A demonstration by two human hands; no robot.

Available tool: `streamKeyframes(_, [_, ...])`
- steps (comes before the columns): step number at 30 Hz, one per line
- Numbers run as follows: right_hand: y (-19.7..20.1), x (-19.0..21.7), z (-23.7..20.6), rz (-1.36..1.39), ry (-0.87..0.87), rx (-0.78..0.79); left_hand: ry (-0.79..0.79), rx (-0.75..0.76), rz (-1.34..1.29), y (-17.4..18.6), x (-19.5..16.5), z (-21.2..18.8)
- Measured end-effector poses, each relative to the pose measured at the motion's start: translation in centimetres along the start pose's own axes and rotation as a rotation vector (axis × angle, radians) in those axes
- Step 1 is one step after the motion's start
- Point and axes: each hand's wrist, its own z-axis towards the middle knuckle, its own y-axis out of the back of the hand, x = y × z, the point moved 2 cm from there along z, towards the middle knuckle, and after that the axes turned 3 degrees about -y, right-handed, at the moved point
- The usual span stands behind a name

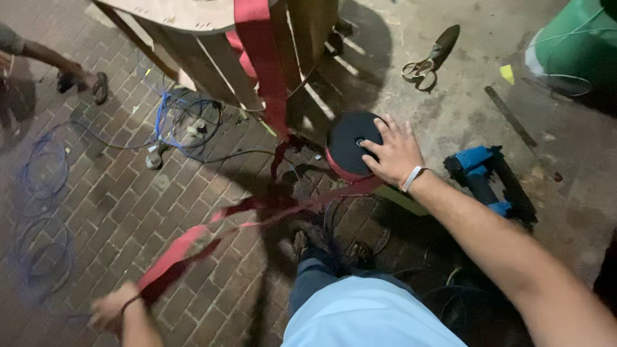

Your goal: The person unrolls red webbing and attaches it to a wooden chair frame using a pneumatic staple gun. They repeatedly position the webbing, staple it in place, and trim the excess with scissors.

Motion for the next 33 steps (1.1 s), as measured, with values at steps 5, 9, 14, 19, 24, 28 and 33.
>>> streamKeyframes(5, [-0.8, 1.5, 0.6, 0.128, -0.088, 0.029, -0.464, 0.671, -0.361, -3.2, -17.7, -6.7])
streamKeyframes(9, [-1.4, 1.4, 0.5, 0.218, -0.229, 0.114, -0.584, 1.022, -0.768, -5.7, -34.7, -20.6])
streamKeyframes(14, [-1.9, 1.3, 0.1, 0.257, -0.299, 0.121, -1.017, 1.149, -0.481, -5.3, -39.5, -26.7])
streamKeyframes(19, [-2.2, 0.3, -0.2, 0.066, -0.239, 0.074, -0.985, 0.903, -0.379, -2.8, -34.4, -19.6])
streamKeyframes(24, [-3.0, -1.8, 0.2, -0.003, -0.192, -0.016, -0.949, 0.577, -0.311, -1.6, -23.6, -9.2])
streamKeyframes(28, [-3.7, -4.0, 0.2, -0.002, -0.243, -0.026, -0.37, 0.338, -0.039, -0.4, -9.6, 0.1])
streamKeyframes(33, [-4.0, -6.5, -1.7, 0.149, -0.323, -0.006, 0.445, -0.31, -0.133, 0.4, -1.3, 3.0])
